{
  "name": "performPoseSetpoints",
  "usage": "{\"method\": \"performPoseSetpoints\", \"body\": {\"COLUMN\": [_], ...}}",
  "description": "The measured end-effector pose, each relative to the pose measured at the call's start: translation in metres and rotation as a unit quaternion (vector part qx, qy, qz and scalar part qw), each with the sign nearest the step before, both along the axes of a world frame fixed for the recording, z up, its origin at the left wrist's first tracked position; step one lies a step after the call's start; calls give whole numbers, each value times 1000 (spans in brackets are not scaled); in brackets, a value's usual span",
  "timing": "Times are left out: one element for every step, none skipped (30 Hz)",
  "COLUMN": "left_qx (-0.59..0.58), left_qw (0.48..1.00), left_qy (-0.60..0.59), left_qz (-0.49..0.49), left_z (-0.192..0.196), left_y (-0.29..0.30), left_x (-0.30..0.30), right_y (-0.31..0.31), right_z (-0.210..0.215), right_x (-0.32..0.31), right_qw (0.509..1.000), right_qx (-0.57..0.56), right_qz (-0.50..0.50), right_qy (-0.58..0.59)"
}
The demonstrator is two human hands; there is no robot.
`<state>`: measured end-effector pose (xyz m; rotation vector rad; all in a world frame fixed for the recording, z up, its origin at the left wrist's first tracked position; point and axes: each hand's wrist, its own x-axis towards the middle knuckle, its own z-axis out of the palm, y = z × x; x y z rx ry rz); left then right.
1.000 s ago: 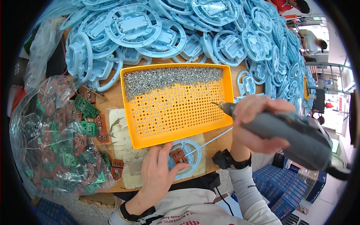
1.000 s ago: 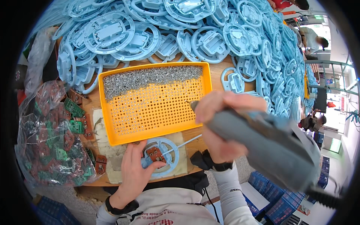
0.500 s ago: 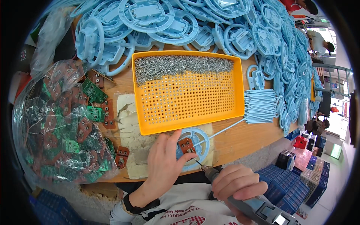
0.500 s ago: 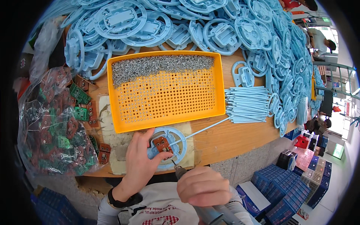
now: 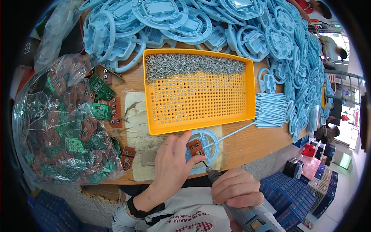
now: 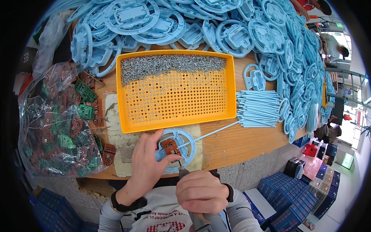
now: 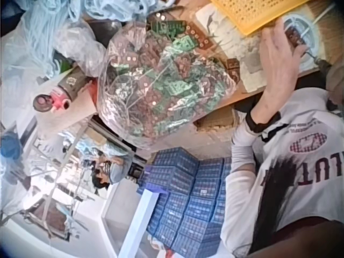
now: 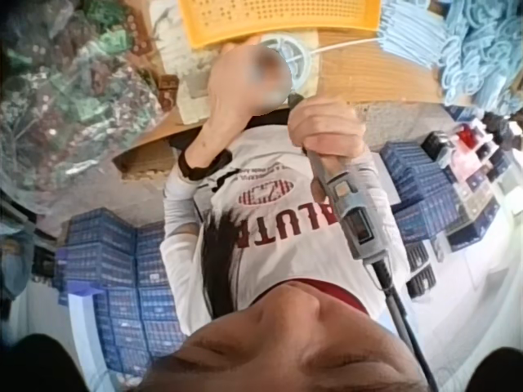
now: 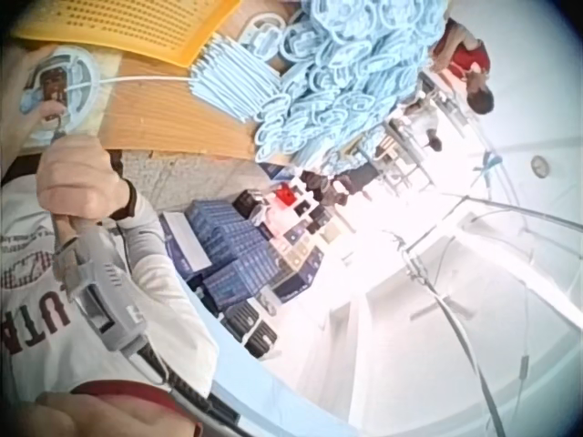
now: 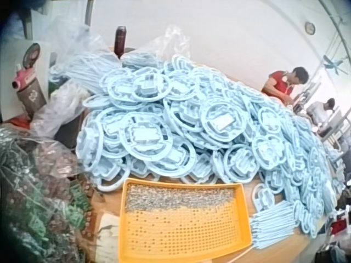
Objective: The person assembles small electronic devices by placing circuit boards into light blue plastic housings and securing them with screws using a power drill. The person repeatedly picks up a housing, inserts a board, and drives screws into the assembly before moving the finished unit aside.
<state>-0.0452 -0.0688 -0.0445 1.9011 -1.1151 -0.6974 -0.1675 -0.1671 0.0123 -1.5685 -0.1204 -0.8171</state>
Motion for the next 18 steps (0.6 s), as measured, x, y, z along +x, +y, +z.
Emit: {"method": "performPoseSetpoints", "body": {"left_qx": [-4, -7, -12, -12, -13, -14, -12, -11, -11, -11, -12, -14, -12, -9, -7, -4, -2, -1], "left_qw": [1000, 1000, 1000, 1000, 1000, 1000, 1000, 1000, 1000, 1000, 1000, 1000, 1000, 1000, 1000, 1000, 1000, 1000], "left_qy": [-4, -8, -11, -11, -11, -12, -12, -11, -11, -12, -12, -13, -9, -6, -2, -1, 1, 5], "left_qz": [1, 2, 3, 4, 5, 5, 5, 5, 4, 1, -3, -6, -6, -8, -6, -6, -5, -8], "left_z": [0, 0, 1, 1, 1, 0, 0, 0, 0, 0, 0, 0, 0, 0, 1, 1, 2, 2], "left_y": [0, 0, 0, 0, 0, 0, 1, 1, 0, 0, -1, -2, -3, -3, -3, -3, -2, -2], "left_x": [0, 0, 0, 0, 1, 1, 1, 1, 1, 1, 1, 1, 1, 1, 1, 2, 3, 2], "right_y": [2, 3, 3, 1, -1, -7, -10, -7, -2, -2, -2, -9, -14, -19, -23, -28, -33, -37], "right_z": [-1, -3, -3, -2, -1, 1, 3, 0, -4, -5, -6, -4, 0, 2, 7, 12, 17, 22], "right_x": [0, 0, 1, 1, 2, 1, 1, 2, 1, 1, 1, 2, 3, 5, 6, 8, 11, 12], "right_qw": [1000, 1000, 1000, 1000, 1000, 999, 998, 999, 1000, 1000, 1000, 999, 997, 996, 993, 992, 991, 991], "right_qx": [-3, 10, 23, 25, 27, 19, 12, 13, 13, 21, 29, 42, 53, 66, 77, 79, 82, 74], "right_qz": [-7, -7, -6, 4, 15, 35, 56, 35, 13, 13, 12, 33, 50, 67, 83, 94, 106, 110], "right_qy": [-2, -9, -15, -10, -5, 10, 25, 16, 6, 3, 0, 4, 8, 11, 15, 6, -2, -20]}}
